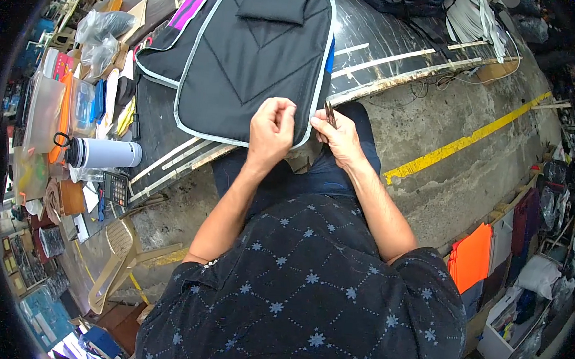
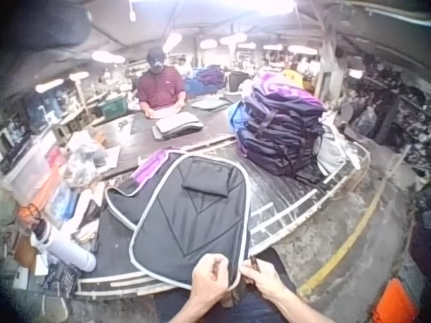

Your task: Inspecting and trimming loose threads from backpack components using snips.

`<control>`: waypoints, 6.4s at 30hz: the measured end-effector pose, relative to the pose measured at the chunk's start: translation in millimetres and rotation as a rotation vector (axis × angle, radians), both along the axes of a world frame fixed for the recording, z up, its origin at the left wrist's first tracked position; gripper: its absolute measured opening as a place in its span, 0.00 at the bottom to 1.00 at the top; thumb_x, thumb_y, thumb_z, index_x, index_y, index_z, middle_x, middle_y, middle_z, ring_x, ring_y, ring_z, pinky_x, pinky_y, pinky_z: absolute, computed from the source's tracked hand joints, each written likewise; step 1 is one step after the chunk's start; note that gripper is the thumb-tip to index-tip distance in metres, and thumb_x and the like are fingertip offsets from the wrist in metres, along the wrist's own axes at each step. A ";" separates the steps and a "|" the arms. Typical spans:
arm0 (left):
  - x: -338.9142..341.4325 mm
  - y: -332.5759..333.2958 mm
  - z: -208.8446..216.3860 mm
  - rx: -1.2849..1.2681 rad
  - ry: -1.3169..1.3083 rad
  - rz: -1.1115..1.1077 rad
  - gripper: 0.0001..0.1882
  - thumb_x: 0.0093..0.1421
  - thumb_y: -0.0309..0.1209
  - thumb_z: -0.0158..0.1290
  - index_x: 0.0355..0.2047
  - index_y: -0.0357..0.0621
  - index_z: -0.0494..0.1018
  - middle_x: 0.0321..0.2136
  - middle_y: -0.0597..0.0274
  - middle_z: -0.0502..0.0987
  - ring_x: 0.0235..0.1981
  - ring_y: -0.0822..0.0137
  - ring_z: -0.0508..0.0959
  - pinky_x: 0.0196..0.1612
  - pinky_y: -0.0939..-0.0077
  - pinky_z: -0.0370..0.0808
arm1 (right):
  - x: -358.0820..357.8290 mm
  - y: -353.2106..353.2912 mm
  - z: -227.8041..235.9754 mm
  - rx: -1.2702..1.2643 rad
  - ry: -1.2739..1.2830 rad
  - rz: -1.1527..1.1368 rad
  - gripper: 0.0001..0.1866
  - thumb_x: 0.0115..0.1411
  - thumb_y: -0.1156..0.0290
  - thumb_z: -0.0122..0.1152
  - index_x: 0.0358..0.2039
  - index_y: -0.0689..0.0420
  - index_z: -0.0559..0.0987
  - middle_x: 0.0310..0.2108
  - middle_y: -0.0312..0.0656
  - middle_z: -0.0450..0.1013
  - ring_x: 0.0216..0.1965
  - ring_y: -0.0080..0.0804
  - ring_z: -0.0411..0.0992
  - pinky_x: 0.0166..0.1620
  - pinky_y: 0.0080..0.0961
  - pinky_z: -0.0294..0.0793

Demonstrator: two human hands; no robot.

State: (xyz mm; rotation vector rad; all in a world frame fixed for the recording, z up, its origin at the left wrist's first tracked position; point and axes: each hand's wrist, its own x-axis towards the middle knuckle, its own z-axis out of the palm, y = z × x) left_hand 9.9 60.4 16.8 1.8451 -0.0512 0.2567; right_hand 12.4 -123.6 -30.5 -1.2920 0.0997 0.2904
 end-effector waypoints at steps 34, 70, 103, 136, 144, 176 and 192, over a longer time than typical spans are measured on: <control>10.6 187.7 -7.5 -0.622 0.320 0.180 0.22 0.79 0.48 0.54 0.38 0.42 0.82 0.23 0.71 0.76 0.21 0.79 0.68 0.26 0.79 0.65 | 11.4 -41.9 1.1 -0.263 -0.158 0.012 0.05 0.71 0.69 0.71 0.43 0.55 0.85 0.30 0.19 0.73 0.29 0.08 0.63 0.33 0.13 0.58; -59.6 217.4 -35.4 0.153 0.460 0.034 0.23 0.78 0.39 0.53 0.27 0.36 0.75 0.20 0.71 0.71 0.23 0.77 0.69 0.29 0.72 0.67 | 111.6 -47.5 -17.5 -0.300 -0.402 -0.218 0.07 0.72 0.70 0.71 0.44 0.59 0.83 0.32 0.22 0.73 0.31 0.09 0.66 0.37 0.13 0.66; -86.1 167.5 -17.8 -0.440 0.357 0.058 0.09 0.75 0.34 0.61 0.44 0.40 0.83 0.29 0.76 0.78 0.25 0.82 0.70 0.32 0.84 0.66 | 62.6 -35.2 32.8 -0.471 -0.414 -0.227 0.08 0.73 0.70 0.69 0.42 0.62 0.83 0.35 0.28 0.77 0.36 0.13 0.70 0.43 0.16 0.71; 24.2 53.8 66.3 0.575 -0.419 -0.061 0.11 0.66 0.36 0.66 0.43 0.43 0.88 0.37 0.50 0.88 0.39 0.51 0.88 0.41 0.70 0.81 | 91.7 -89.9 -47.8 -0.290 -0.229 -0.300 0.26 0.75 0.72 0.63 0.70 0.62 0.70 0.47 0.39 0.80 0.44 0.22 0.76 0.49 0.22 0.77; 72.2 90.2 147.1 -0.218 -0.223 0.145 0.16 0.77 0.35 0.58 0.48 0.30 0.84 0.30 0.77 0.77 0.33 0.81 0.69 0.38 0.81 0.69 | 86.0 -101.6 -72.3 -0.439 -0.212 -0.296 0.30 0.73 0.69 0.65 0.71 0.63 0.70 0.56 0.43 0.78 0.49 0.29 0.76 0.55 0.28 0.78; -3.1 76.5 113.0 -0.646 -0.464 0.128 0.14 0.73 0.16 0.55 0.57 0.33 0.73 0.50 0.59 0.82 0.48 0.73 0.82 0.54 0.76 0.79 | 78.1 63.1 199.2 0.012 -1.163 -0.499 0.06 0.80 0.71 0.59 0.45 0.60 0.78 0.40 0.28 0.71 0.40 0.11 0.63 0.45 0.12 0.62; -24.6 73.5 93.3 -0.685 -0.247 0.069 0.11 0.72 0.19 0.60 0.52 0.31 0.74 0.44 0.53 0.84 0.40 0.70 0.85 0.45 0.74 0.87 | 132.6 63.9 185.6 -0.221 -0.922 -0.381 0.11 0.76 0.67 0.67 0.46 0.64 0.86 0.37 0.26 0.78 0.36 0.10 0.69 0.41 0.11 0.68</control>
